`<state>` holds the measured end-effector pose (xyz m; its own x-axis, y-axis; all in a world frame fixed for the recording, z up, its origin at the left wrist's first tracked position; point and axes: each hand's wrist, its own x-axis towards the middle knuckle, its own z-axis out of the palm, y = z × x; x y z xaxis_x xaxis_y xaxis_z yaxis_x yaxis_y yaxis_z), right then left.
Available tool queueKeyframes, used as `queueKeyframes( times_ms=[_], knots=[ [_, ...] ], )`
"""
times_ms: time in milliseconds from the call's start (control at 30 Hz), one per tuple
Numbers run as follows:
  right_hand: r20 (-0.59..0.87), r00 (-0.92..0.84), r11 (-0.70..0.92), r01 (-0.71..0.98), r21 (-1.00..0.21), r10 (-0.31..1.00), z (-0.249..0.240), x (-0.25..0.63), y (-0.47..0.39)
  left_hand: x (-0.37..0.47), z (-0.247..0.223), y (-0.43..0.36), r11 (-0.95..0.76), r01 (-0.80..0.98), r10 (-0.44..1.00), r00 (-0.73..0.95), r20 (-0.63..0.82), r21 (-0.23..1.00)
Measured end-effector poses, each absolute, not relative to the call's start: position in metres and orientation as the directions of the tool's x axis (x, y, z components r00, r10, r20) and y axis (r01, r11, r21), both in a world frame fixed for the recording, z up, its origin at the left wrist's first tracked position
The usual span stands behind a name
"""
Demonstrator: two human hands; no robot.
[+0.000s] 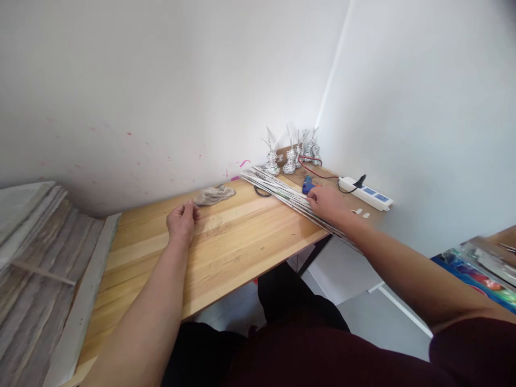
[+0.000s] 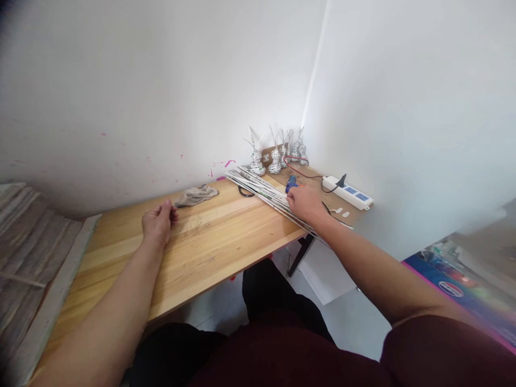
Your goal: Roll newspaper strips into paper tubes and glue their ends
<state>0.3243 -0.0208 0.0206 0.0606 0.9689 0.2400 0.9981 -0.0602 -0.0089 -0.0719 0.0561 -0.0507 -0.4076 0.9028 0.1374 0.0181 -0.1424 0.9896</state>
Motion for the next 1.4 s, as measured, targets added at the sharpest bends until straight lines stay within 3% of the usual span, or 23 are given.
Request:
queueKeyframes(
  times_ms=[267,367,467,600,933,1167,1400],
  knots=[
    [0.315,0.053,-0.052,0.999,-0.012,0.948,0.019,0.323,-0.021,-0.073,-0.052,0.057,-0.166,0.006,0.903,-0.400,0.154,0.986],
    [0.386,-0.066,0.102,0.992,-0.074,0.920,0.012,0.295,-0.015,-0.074,-0.052,0.057,-0.174,0.005,0.899,-0.408,0.161,0.985],
    [0.369,-0.281,0.362,0.916,-0.173,0.886,0.001,0.256,-0.009,-0.073,-0.049,0.055,-0.180,0.009,0.890,-0.424,0.167,0.984],
    [0.382,-0.421,0.527,0.817,-0.234,0.823,-0.011,0.198,-0.002,-0.073,-0.046,0.052,-0.163,0.025,0.868,-0.472,0.156,0.986],
    [0.401,-0.395,0.550,0.722,-0.421,0.826,-0.021,0.099,0.042,-0.080,-0.051,0.058,-0.233,0.073,0.857,-0.456,0.240,0.970],
    [0.363,-0.376,0.520,0.681,-0.516,0.853,-0.036,0.101,0.052,-0.080,-0.050,0.058,-0.108,0.257,0.856,-0.467,0.221,0.960],
    [0.280,-0.372,0.464,0.647,-0.605,0.885,-0.034,0.103,0.061,-0.089,-0.035,0.052,-0.031,0.495,0.856,-0.436,0.279,0.868]
  ],
)
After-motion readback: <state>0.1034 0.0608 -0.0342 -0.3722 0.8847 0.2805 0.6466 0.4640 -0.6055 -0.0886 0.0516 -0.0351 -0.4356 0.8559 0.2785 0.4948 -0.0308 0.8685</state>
